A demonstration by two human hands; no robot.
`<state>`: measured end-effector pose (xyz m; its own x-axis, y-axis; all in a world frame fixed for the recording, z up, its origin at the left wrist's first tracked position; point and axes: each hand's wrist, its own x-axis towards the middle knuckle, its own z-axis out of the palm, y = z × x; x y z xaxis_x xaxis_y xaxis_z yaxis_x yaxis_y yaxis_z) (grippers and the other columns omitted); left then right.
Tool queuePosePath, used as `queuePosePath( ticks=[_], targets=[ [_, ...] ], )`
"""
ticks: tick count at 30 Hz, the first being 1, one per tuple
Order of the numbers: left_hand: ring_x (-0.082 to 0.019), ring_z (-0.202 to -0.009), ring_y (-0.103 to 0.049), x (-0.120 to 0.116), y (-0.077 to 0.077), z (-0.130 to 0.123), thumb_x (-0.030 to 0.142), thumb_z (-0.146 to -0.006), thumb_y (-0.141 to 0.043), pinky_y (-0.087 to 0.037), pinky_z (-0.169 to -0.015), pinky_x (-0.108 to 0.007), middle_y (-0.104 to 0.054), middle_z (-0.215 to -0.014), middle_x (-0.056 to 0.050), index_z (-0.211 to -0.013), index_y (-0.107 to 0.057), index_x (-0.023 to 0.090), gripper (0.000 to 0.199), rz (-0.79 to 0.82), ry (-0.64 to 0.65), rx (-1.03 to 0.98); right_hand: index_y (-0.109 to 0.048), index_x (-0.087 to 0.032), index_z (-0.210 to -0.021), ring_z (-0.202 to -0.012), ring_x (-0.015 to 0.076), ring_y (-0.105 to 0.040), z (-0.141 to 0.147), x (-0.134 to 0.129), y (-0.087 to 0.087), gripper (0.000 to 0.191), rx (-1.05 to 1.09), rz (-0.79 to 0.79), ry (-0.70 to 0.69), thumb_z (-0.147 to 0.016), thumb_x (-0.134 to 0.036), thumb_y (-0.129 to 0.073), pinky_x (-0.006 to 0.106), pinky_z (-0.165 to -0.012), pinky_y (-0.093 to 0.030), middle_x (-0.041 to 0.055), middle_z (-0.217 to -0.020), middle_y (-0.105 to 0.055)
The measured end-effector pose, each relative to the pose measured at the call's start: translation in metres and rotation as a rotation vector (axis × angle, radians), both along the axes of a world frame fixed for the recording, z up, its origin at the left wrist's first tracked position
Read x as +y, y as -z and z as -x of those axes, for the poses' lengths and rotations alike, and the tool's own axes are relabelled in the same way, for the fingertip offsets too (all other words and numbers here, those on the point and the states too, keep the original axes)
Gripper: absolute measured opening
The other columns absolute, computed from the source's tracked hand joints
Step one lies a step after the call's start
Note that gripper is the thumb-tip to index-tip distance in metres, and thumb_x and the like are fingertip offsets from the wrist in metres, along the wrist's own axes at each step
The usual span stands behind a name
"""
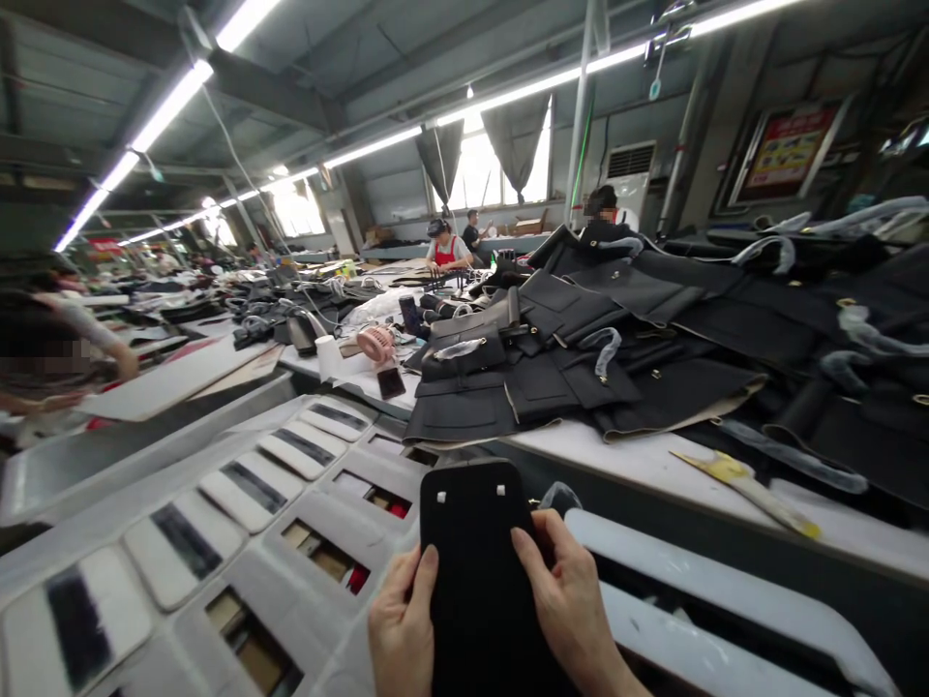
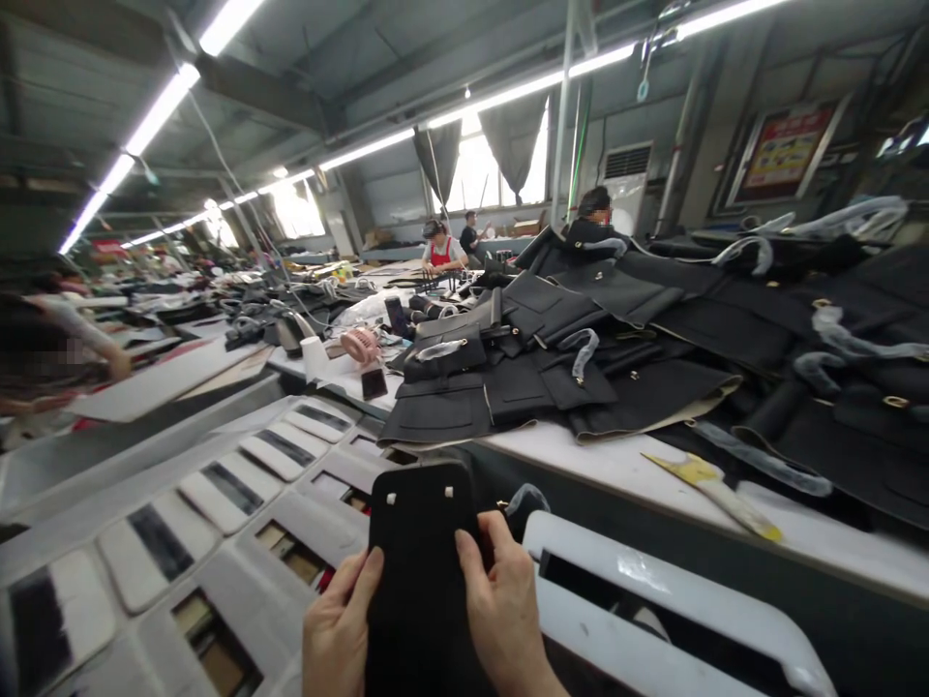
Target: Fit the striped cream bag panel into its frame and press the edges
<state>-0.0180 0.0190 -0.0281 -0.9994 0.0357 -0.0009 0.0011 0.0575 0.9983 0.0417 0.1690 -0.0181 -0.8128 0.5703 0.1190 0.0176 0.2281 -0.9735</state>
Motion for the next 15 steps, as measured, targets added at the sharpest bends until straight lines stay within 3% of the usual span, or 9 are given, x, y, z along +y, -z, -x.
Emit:
queuePosePath(
  ticks=[5,9,12,15],
  targets=[
    [-0.016,-0.063,-0.058,0.001,0.004,0.015,0.063,-0.081,-0.058,-0.046,-0.056,-0.025,-0.064,-0.073,0.0,-0.1,-0.059,0.019,0.049,-0.042,0.125,-0.05,-0.056,-0.02,-0.088,-0.071,0.0166,-0.055,-0.007,0.0,0.012,0.034,0.047,0.133,-0.02,-0.088,-0.053,-0.054,0.026,-0.062,-0.042,0.0013,-0.077,-0.06],
    [-0.012,-0.057,-0.048,-0.006,-0.007,0.037,0.061,-0.088,-0.049,-0.039,-0.054,-0.021,-0.051,-0.062,0.004,-0.08,-0.05,0.021,0.041,0.167,0.146,0.127,-0.055,-0.02,-0.086,-0.069,0.0149,-0.05,-0.008,0.005,0.015,0.033,0.044,0.196,-0.12,-0.087,-0.053,-0.056,0.025,-0.062,-0.041,-0.0002,-0.076,-0.056],
    [-0.014,-0.06,-0.051,-0.01,-0.023,0.042,0.059,-0.086,-0.053,-0.042,-0.057,-0.022,-0.053,-0.062,0.003,-0.068,-0.052,0.021,0.043,0.254,0.142,0.266,-0.046,-0.02,-0.072,-0.062,0.0109,-0.037,0.003,0.014,0.003,0.037,0.054,0.173,-0.104,-0.087,-0.053,-0.055,0.023,-0.056,-0.033,-0.0039,-0.066,-0.04],
    [-0.021,-0.06,-0.058,0.012,-0.03,0.036,0.07,-0.079,-0.052,-0.05,-0.054,-0.03,-0.062,-0.06,-0.001,-0.07,-0.063,0.023,0.05,0.125,0.29,0.239,-0.036,-0.02,-0.063,-0.059,0.0088,-0.027,0.001,0.014,-0.019,0.043,0.092,0.136,0.001,-0.086,-0.05,-0.057,0.022,-0.052,-0.026,-0.0053,-0.062,-0.029]
  ],
)
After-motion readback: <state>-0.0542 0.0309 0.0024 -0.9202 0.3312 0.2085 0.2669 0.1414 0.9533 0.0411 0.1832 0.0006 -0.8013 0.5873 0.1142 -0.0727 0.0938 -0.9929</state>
